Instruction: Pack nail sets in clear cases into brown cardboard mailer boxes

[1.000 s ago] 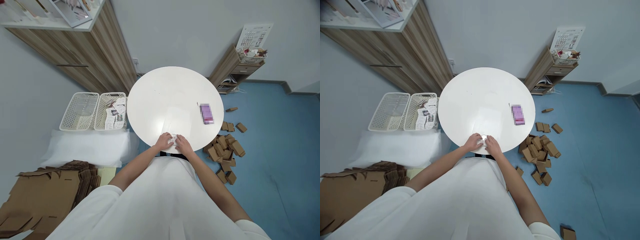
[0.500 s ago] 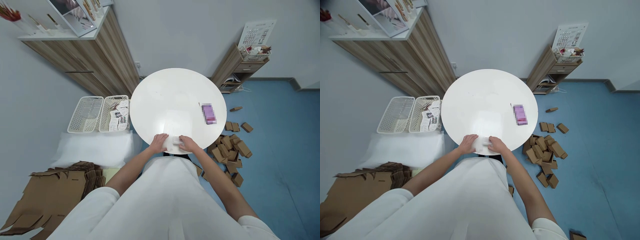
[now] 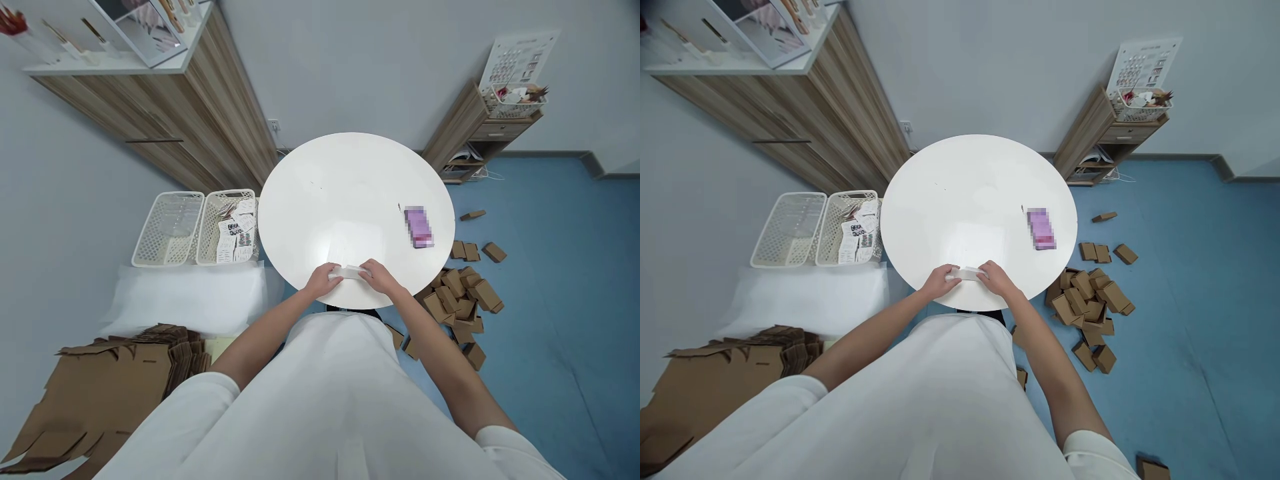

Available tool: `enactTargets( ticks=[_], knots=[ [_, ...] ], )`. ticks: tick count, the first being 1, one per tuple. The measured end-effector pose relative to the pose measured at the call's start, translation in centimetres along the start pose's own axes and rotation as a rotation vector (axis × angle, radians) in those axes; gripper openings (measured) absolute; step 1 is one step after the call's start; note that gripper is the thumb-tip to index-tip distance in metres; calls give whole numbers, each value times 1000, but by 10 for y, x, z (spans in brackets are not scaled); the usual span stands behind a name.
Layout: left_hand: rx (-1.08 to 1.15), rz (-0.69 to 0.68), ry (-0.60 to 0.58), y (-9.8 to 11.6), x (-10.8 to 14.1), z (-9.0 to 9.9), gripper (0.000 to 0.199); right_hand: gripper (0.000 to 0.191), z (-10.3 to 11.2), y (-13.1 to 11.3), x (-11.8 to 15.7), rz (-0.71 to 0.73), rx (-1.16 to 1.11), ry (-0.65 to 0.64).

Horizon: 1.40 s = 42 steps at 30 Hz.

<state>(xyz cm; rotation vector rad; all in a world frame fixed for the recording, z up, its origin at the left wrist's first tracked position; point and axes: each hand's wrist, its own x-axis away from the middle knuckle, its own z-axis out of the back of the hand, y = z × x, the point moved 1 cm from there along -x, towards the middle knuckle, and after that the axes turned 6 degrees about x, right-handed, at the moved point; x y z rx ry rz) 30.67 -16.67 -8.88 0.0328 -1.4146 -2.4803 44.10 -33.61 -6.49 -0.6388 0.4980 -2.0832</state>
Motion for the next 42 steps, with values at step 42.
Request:
enactTargets(
  ticks=[42],
  knots=[
    [-652,-353,-336,29,-34,-40,49,23,-25,44,4,-373,-10,259]
  ],
)
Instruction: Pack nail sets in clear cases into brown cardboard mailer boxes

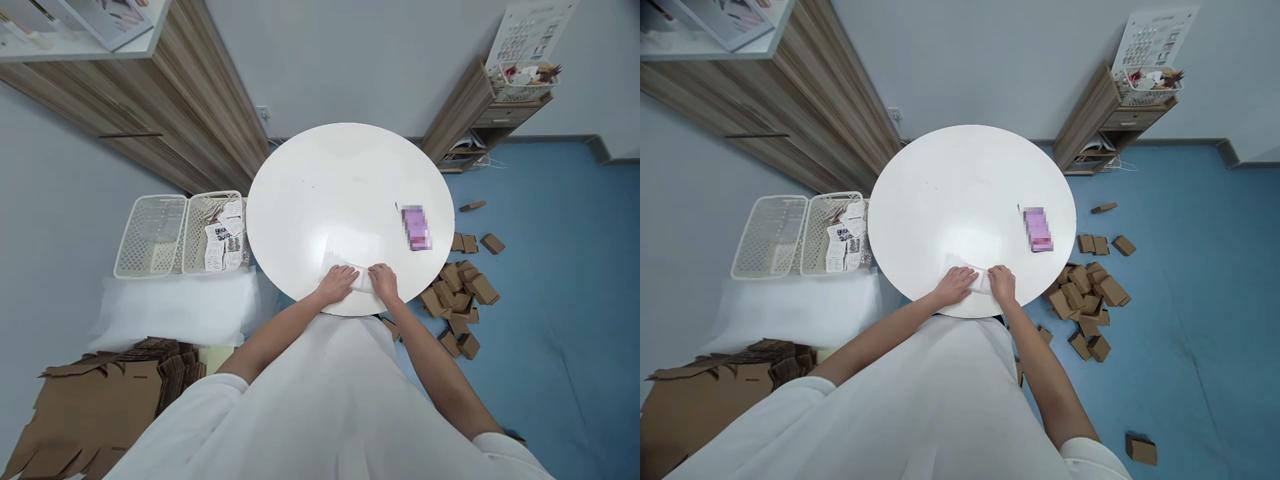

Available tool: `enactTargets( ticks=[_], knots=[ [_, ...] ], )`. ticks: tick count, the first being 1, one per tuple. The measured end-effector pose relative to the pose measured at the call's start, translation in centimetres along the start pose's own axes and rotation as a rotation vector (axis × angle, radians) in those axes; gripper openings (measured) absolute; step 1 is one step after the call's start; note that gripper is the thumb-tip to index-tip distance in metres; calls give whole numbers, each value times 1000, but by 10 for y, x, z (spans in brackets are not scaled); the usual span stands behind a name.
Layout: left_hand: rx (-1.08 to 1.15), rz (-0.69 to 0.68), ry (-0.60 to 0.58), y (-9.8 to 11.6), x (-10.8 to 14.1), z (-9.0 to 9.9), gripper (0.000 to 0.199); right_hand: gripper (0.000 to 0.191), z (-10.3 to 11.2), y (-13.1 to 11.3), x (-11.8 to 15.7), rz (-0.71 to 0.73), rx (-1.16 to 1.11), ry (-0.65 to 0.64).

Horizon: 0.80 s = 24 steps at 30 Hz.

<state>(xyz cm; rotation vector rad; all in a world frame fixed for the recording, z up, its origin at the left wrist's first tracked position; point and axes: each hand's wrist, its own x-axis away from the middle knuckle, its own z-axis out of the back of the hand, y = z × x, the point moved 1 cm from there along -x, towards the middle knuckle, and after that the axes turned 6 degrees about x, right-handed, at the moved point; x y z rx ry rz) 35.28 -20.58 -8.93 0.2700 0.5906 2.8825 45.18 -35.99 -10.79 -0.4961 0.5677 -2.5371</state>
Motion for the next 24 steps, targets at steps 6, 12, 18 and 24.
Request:
enactTargets(
  ticks=[6,12,18,24],
  knots=[
    [-47,26,19,-1,-6,-5,54,40,-9,8,37,-248,-203,175],
    [-45,39,48,2,-4,-10,53,71,-20,-11,43,-588,-653,107],
    [20,47,55,4,-4,-10,56,33,-9,-22,23,-477,-782,-34],
    [329,117,152,-3,2,-4,60,32,-9,-38,15,-227,-489,-118]
  ],
)
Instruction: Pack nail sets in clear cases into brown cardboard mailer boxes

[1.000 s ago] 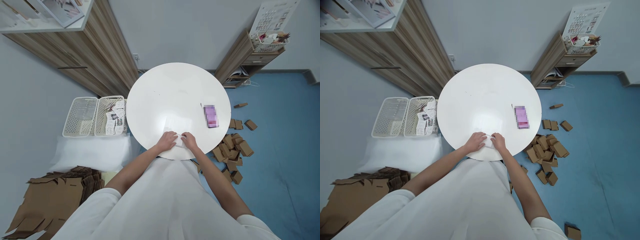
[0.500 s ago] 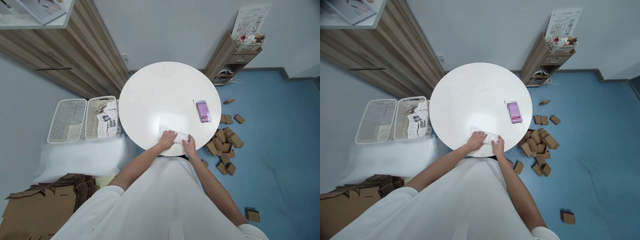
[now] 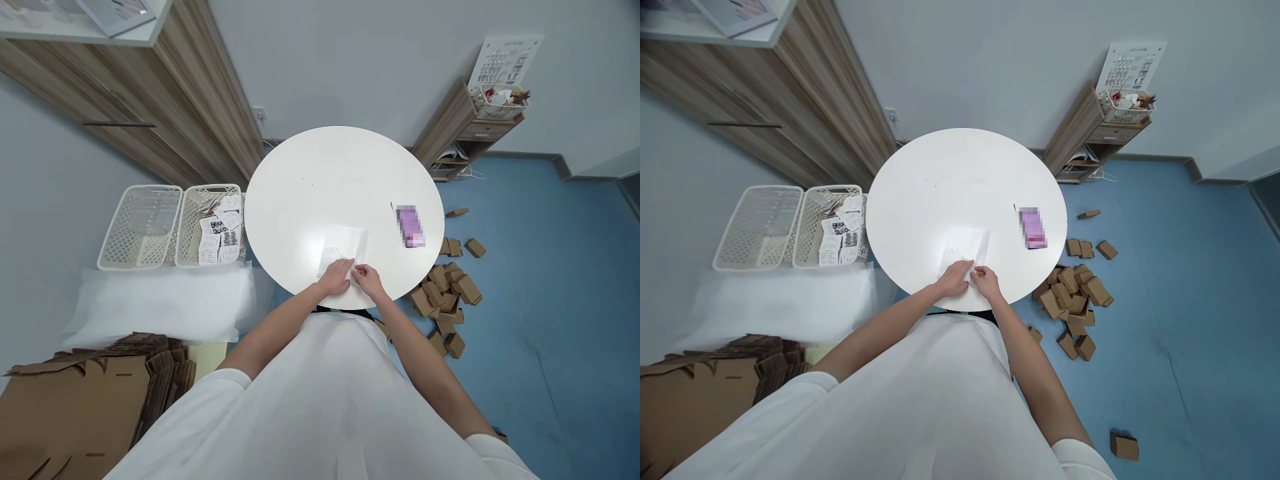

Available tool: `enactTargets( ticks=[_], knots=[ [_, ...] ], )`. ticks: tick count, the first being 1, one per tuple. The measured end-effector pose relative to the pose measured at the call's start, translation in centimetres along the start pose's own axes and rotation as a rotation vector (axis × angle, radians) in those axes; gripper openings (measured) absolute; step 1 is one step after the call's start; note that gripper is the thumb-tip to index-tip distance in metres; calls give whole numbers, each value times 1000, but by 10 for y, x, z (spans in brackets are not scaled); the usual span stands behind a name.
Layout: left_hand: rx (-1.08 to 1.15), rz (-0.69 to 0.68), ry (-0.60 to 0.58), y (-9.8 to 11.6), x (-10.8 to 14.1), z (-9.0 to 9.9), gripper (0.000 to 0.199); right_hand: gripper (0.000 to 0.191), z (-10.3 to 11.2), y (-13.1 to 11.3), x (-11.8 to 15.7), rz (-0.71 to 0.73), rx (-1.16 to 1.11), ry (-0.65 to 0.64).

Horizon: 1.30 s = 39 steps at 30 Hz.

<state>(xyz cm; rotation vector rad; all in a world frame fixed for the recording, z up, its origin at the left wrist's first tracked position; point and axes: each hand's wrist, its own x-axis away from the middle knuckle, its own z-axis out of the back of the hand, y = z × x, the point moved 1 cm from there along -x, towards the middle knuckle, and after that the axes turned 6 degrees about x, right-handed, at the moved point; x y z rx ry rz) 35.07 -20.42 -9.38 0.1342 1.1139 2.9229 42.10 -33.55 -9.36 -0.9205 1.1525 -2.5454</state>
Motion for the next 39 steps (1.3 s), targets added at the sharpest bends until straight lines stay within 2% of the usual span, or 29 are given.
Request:
enactTargets(
  ticks=[4,7,10,13,15,18,20,23,26,28,33,37,39],
  knots=[
    [21,-42,67,2,10,5,54,30,-1,-3,-2,32,103,-14],
    [-93,-121,-5,7,17,4,38,30,1,-3,-4,44,169,-31],
    [-185,-109,-48,9,22,3,30,31,1,2,-2,129,300,25],
    [-194,-77,-27,5,28,3,29,44,-3,8,4,229,395,66],
    [-157,48,64,-1,35,2,35,48,-7,11,8,242,398,52],
    [-13,485,278,-15,50,-2,54,48,-13,12,9,229,390,36],
    [150,710,350,-24,57,-7,65,48,-17,10,8,233,383,26],
    [412,841,393,-35,58,-11,72,48,-24,5,5,239,350,4],
    [619,923,460,-42,54,-6,70,48,-30,2,3,260,311,-19],
    [710,950,450,-44,53,3,60,48,-33,2,2,268,296,-28],
    [754,935,321,-38,52,23,14,47,-35,4,-1,283,287,-32],
    [662,811,280,-27,38,24,9,47,-36,2,0,291,322,23],
    [586,741,240,-21,28,21,10,47,-36,1,0,287,321,9]
  ],
)
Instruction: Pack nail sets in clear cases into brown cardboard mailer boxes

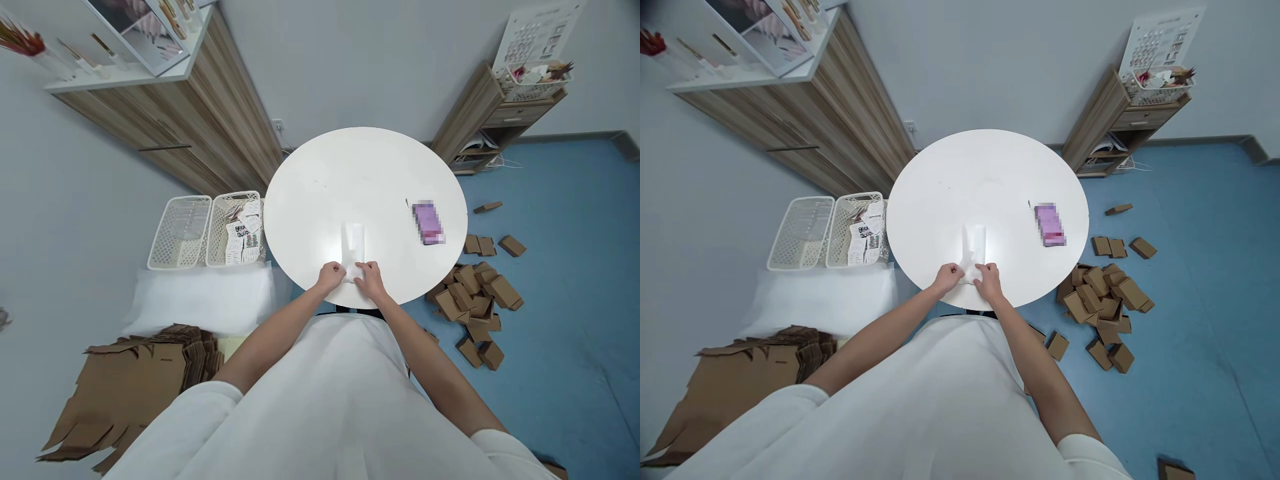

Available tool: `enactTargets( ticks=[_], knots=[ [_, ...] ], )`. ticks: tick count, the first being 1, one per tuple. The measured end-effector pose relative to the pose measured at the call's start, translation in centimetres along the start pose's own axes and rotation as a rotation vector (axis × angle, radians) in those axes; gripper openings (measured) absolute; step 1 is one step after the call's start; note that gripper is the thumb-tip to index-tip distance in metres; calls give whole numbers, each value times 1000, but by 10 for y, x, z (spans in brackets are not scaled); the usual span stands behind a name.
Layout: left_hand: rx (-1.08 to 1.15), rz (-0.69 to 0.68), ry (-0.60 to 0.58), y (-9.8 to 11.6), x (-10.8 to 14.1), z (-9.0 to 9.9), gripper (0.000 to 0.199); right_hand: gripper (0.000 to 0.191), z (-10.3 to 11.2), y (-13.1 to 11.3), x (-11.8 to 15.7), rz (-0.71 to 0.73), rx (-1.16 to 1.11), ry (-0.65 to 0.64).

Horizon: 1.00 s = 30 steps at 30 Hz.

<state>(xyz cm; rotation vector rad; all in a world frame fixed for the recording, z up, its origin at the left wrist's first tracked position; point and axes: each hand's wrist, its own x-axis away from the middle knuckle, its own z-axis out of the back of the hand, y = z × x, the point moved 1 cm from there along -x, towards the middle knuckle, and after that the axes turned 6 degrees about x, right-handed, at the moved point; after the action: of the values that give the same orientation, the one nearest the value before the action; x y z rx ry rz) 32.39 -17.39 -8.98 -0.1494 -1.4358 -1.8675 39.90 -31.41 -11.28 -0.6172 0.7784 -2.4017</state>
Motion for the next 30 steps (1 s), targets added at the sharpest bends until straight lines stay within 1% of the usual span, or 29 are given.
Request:
enactTargets(
  ticks=[2,4,8,11,15,17,20,21,23,24,25,26,28,30],
  knots=[
    [-70,-37,-25,6,-2,-10,9,48,0,-1,-1,3,-17,-29],
    [-113,-45,-40,10,-3,-18,7,47,2,0,-1,-7,-46,-45],
    [-119,-60,-78,13,2,-28,14,35,7,0,-3,-93,-199,-46],
    [-177,-150,-113,11,9,-30,24,29,8,-2,-7,-161,-265,-39],
    [-289,-301,-156,5,17,-28,32,30,5,-4,-12,-211,-160,29],
    [-328,-353,-121,2,17,-24,32,31,2,-3,-13,-196,-118,43],
    [-441,-481,-16,0,14,-16,34,37,0,-2,-12,-162,-61,77],
    [-496,-532,-4,0,12,-14,36,39,1,-2,-11,-141,-17,115],
    [-604,-610,-35,0,7,-11,40,37,3,-3,-8,-50,116,193],
    [-648,-628,-58,0,5,-10,41,34,6,-3,-8,27,190,208],
    [-681,-635,-81,-1,4,-9,41,31,8,-3,-7,120,256,193],
    [-705,-636,-103,-1,2,-8,42,32,10,-2,-7,220,307,147],
    [-726,-632,-145,-1,-1,-6,44,38,16,1,-7,402,364,-1],
    [-724,-638,-194,0,-4,-2,50,54,22,8,-9,524,391,-151]
  ],
)
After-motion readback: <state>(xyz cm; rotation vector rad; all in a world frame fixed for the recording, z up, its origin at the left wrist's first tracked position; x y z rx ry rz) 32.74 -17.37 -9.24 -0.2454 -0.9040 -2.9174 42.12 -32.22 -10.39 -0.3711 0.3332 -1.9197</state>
